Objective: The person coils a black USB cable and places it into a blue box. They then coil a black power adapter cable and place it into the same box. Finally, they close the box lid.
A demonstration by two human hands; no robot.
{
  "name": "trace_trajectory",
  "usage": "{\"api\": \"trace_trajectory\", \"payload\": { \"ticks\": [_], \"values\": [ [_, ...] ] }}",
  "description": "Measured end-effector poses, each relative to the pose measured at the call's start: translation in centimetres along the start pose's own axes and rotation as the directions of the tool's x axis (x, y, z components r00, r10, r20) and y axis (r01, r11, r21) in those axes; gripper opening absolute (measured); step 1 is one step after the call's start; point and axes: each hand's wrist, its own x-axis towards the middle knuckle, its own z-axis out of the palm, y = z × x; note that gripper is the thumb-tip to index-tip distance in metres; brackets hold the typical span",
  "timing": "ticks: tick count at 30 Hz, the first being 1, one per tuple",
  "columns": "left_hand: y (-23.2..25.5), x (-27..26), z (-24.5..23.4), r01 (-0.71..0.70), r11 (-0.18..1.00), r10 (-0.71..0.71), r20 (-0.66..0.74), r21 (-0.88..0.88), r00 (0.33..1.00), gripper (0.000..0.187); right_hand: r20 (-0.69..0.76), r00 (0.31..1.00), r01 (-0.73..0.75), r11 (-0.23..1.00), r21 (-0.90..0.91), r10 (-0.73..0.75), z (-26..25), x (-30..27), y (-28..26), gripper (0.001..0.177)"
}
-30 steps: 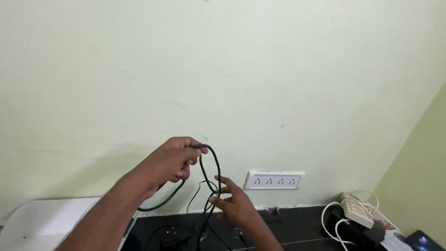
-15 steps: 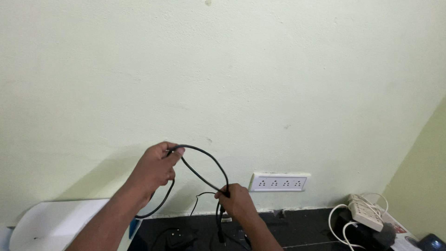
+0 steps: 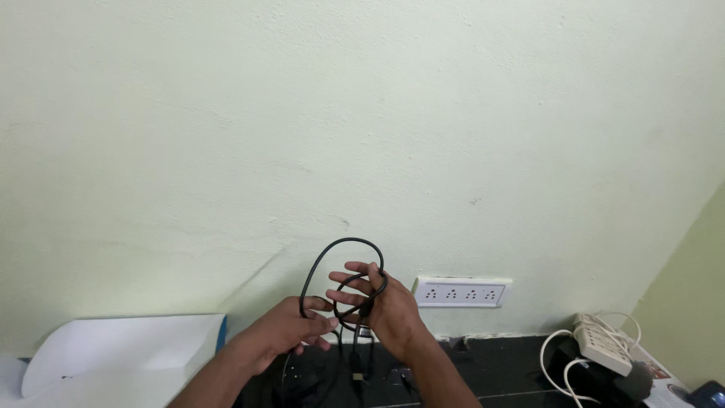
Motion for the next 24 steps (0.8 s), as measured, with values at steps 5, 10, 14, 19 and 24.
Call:
{"api": "trace_trajectory", "payload": {
  "ticks": [5,10,14,19,24],
  "values": [
    [0.3,0.6,0.8,-0.132,0.989,0.137,0.089,-0.06,0.987,0.048,0.003,0.998,-0.061,0.996,0.063,0.061,-0.4,-0.5,-0.3,0.067],
    [1.4,0.4,1.0,-0.252,0.955,0.25,0.032,0.158,0.968,0.034,-0.021,0.99,-0.141,0.989,-0.041,0.14,-1.0,-0.4,-0.1,0.083],
    [2.8,-0.1,0.9,-0.13,0.867,0.207,-0.11,0.481,0.972,0.029,-0.069,0.991,-0.121,0.983,-0.136,0.113,-1.3,0.2,0.3,0.086],
    [4.1,-1.0,0.1,-0.071,0.934,0.164,-0.245,0.35,0.955,0.03,-0.125,0.99,-0.097,0.962,-0.254,0.066,-2.4,0.3,0.8,0.065],
    [4.2,-1.7,-0.8,-0.005,0.998,-0.01,-0.246,-0.059,0.969,0.027,-0.189,0.982,-0.092,0.905,-0.415,0.013,-3.5,-0.7,1.3,0.04]
  ]
}}
